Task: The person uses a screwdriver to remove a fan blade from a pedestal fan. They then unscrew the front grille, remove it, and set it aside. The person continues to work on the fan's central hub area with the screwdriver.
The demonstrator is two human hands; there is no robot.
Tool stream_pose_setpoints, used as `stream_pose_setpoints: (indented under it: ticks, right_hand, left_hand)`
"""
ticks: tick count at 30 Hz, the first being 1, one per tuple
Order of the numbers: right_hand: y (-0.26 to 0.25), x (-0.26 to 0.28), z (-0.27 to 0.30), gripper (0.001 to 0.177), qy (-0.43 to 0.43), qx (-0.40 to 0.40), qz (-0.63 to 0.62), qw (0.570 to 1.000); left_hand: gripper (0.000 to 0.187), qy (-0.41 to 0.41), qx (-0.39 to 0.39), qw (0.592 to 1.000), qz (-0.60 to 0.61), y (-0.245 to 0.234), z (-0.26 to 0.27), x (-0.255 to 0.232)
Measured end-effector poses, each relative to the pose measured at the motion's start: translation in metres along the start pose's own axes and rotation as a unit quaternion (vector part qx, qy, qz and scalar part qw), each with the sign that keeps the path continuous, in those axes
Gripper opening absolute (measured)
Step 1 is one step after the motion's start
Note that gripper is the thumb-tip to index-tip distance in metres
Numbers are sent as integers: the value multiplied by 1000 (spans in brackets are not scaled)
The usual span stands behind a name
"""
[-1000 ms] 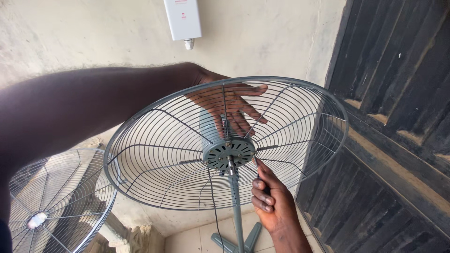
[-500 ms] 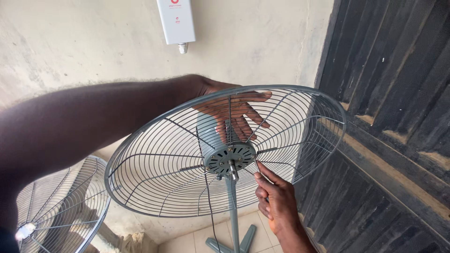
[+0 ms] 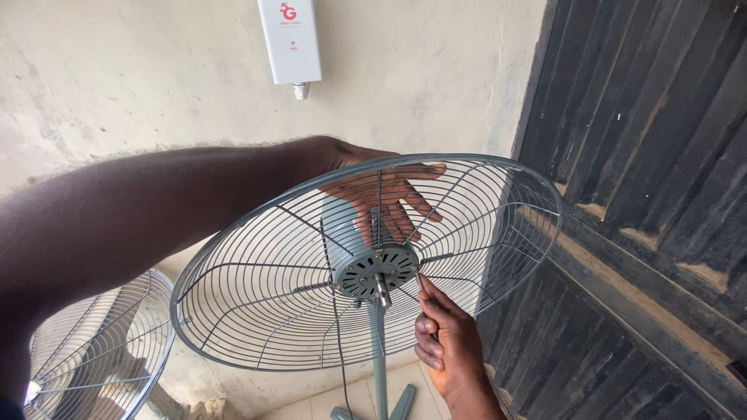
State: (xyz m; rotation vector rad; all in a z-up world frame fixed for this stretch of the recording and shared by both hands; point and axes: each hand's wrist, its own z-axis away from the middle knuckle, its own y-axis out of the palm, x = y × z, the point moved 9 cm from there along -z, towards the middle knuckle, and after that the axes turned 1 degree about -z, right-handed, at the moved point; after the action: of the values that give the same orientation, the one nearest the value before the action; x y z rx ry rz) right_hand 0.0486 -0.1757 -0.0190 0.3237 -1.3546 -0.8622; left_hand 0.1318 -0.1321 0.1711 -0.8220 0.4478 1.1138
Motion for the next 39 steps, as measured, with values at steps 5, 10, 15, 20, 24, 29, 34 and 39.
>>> stream_pose_setpoints:
  ticks: [5, 10, 15, 20, 24, 29, 34, 39]
  right_hand:
    - [6, 16, 9, 46, -26, -28, 86, 996]
    - [8, 20, 9, 45, -44, -50, 123, 990]
    - [7, 18, 10, 45, -28, -77, 130, 988]
    - [4, 17, 7, 45, -41, -102, 191, 975]
    - [3, 24, 3, 46, -83, -87, 246, 962]
    - [6, 34, 5, 45, -120, -90, 365, 919]
    - [16, 42, 11, 46, -137, -96, 413, 895]
    - [-1, 31, 6, 42, -58, -109, 326, 937]
  left_hand:
    - [99, 4, -6, 1000, -4, -1, 3, 0]
    - [97, -5, -20, 1000, -2, -5, 2, 3]
    - [97, 4, -8, 1000, 0, -5, 1, 2]
    - [98, 10, -15, 1000, 17, -6, 1, 3]
    - [96, 0, -23, 1000, 16, -9, -1, 5]
    - [95, 1, -23, 999, 22, -11, -3, 5]
    - [96, -1, -9, 1000, 27, -9, 0, 6]
    - [98, 2, 8, 1000, 30, -2, 0, 4]
